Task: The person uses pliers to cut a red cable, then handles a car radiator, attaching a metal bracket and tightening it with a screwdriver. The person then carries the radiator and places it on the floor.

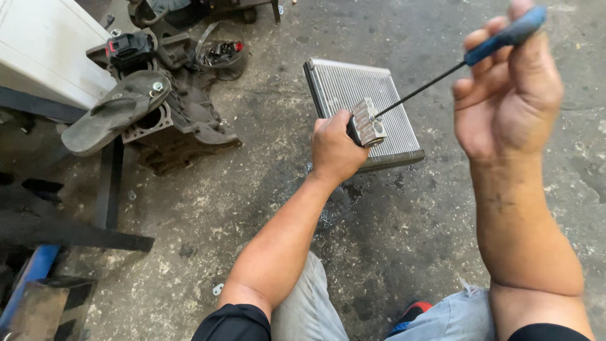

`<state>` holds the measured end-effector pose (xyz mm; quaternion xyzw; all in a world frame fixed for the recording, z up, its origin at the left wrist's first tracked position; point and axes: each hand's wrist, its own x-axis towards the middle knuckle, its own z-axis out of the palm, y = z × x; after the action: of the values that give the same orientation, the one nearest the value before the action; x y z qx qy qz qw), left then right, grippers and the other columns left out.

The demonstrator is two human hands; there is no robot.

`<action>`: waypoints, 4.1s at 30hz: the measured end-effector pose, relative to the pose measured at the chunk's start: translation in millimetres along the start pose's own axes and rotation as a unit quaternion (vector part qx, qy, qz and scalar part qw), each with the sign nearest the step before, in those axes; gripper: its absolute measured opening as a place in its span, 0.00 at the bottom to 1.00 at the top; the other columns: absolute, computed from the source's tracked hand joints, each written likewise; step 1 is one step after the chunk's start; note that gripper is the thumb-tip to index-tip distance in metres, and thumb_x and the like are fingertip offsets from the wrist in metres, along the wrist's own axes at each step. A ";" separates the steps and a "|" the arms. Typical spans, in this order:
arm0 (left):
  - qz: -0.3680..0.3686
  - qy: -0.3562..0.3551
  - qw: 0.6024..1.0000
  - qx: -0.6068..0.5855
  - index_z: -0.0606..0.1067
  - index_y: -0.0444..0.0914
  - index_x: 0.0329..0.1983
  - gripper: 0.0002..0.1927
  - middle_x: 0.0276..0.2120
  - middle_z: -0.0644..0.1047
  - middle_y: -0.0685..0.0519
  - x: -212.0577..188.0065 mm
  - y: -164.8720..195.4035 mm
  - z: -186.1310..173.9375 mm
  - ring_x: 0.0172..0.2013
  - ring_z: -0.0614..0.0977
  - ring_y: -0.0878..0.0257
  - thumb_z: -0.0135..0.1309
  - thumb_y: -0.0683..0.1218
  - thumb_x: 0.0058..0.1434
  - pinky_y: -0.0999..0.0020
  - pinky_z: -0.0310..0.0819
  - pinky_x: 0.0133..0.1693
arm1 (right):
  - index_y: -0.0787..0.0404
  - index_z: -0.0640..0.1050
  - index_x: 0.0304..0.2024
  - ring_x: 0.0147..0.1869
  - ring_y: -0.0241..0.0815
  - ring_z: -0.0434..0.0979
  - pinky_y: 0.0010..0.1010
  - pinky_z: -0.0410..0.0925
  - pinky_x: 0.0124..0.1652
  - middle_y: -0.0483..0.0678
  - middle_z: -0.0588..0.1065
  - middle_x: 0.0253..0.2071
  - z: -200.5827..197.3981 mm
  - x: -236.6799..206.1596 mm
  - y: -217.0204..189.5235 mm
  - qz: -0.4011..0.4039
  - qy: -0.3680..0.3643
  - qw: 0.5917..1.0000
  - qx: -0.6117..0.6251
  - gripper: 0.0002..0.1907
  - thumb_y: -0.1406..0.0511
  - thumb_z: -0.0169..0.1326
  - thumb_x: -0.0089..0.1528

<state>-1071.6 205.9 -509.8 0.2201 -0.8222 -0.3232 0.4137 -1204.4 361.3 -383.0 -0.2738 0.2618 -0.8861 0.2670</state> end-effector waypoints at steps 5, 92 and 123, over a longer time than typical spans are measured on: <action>-0.033 -0.001 0.999 0.018 0.76 0.39 0.36 0.22 0.31 0.82 0.48 0.6 5.7 4.0 0.34 0.79 0.45 0.72 0.53 0.45 0.54 0.71 0.40 | 0.61 0.70 0.66 0.54 0.45 0.83 0.33 0.77 0.43 0.51 0.80 0.53 2.9 7.4 22.5 0.049 -0.007 0.984 -0.174 0.17 0.65 0.49 0.75; -0.083 -0.069 0.994 0.029 0.77 0.38 0.33 0.21 0.30 0.82 0.44 16.8 21.4 0.0 0.35 0.80 0.41 0.71 0.55 0.46 0.49 0.73 0.42 | 0.63 0.77 0.52 0.49 0.39 0.85 0.31 0.80 0.50 0.49 0.83 0.44 -19.4 38.1 30.8 0.122 -0.091 0.932 -0.328 0.14 0.67 0.49 0.65; -0.095 -0.038 0.995 0.002 0.77 0.37 0.32 0.21 0.28 0.81 0.41 18.6 29.1 -7.1 0.33 0.82 0.40 0.73 0.53 0.43 0.49 0.75 0.37 | 0.68 0.79 0.46 0.46 0.48 0.85 0.38 0.79 0.44 0.56 0.81 0.41 -18.2 38.9 38.4 0.054 -0.052 0.959 -0.272 0.07 0.70 0.55 0.67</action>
<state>-1079.0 212.0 -475.8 0.2858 -0.8135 -0.3676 0.3485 -1230.7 315.5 -406.0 -0.3674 0.4926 -0.7504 0.2434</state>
